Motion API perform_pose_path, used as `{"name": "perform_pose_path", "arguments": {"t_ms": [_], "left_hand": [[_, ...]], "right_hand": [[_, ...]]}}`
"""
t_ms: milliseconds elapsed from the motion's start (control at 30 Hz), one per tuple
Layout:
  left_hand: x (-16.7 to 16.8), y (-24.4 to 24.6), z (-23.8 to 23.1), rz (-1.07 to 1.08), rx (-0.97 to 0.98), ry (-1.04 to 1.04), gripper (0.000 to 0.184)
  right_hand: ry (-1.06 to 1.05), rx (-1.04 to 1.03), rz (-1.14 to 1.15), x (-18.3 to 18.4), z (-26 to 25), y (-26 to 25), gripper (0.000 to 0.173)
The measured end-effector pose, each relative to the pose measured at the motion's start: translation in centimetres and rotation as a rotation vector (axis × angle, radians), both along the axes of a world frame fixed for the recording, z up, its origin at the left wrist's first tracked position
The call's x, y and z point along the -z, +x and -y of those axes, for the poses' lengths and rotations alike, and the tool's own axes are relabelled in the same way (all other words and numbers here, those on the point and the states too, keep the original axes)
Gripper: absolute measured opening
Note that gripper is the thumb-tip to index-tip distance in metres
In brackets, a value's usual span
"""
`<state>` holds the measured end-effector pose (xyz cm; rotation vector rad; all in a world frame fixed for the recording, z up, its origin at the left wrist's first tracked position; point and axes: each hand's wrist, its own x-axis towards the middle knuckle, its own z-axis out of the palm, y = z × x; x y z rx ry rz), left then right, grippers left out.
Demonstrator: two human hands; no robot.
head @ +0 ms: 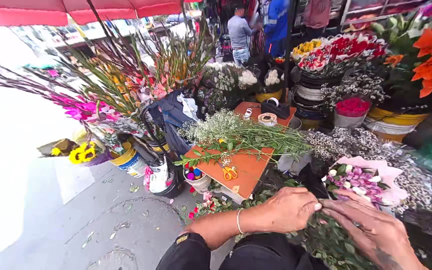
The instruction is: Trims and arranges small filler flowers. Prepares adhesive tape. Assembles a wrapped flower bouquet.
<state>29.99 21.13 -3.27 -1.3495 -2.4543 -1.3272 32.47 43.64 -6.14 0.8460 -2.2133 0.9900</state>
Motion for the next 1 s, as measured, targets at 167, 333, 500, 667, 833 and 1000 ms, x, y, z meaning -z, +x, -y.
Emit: {"name": "perform_pose_path", "arguments": {"t_ms": [167, 333, 500, 667, 833, 1000], "left_hand": [[-0.6, -1.3, 1.7, 0.697, 0.107, 0.01, 0.022], [0.8, -2.0, 2.5, 1.532, 0.187, 0.101, 0.027], [2.1, -2.4, 4.2, 1.639, 0.283, 0.186, 0.056], [8.4, -5.1, 5.2, 0.89, 0.107, 0.225, 0.048], [11.7, -2.5, 0.8, 0.906, 0.023, 0.365, 0.025], [12.7, -2.6, -2.4, 0.955, -0.136, 0.517, 0.011]], "right_hand": [[0.372, -0.125, -0.44, 1.2, -0.5, -1.0, 0.024], [0.482, -0.246, -0.631, 1.3, -0.2, -1.4, 0.028], [0.268, -0.204, -0.42, 3.1, 0.4, -1.9, 0.025], [-0.661, -0.104, 1.0, 4.3, 2.2, 1.0, 0.016], [-1.069, -0.227, 1.559, 6.9, 3.2, 2.1, 0.017], [-0.508, 0.123, 0.793, 9.4, 3.2, 3.1, 0.024]]}}
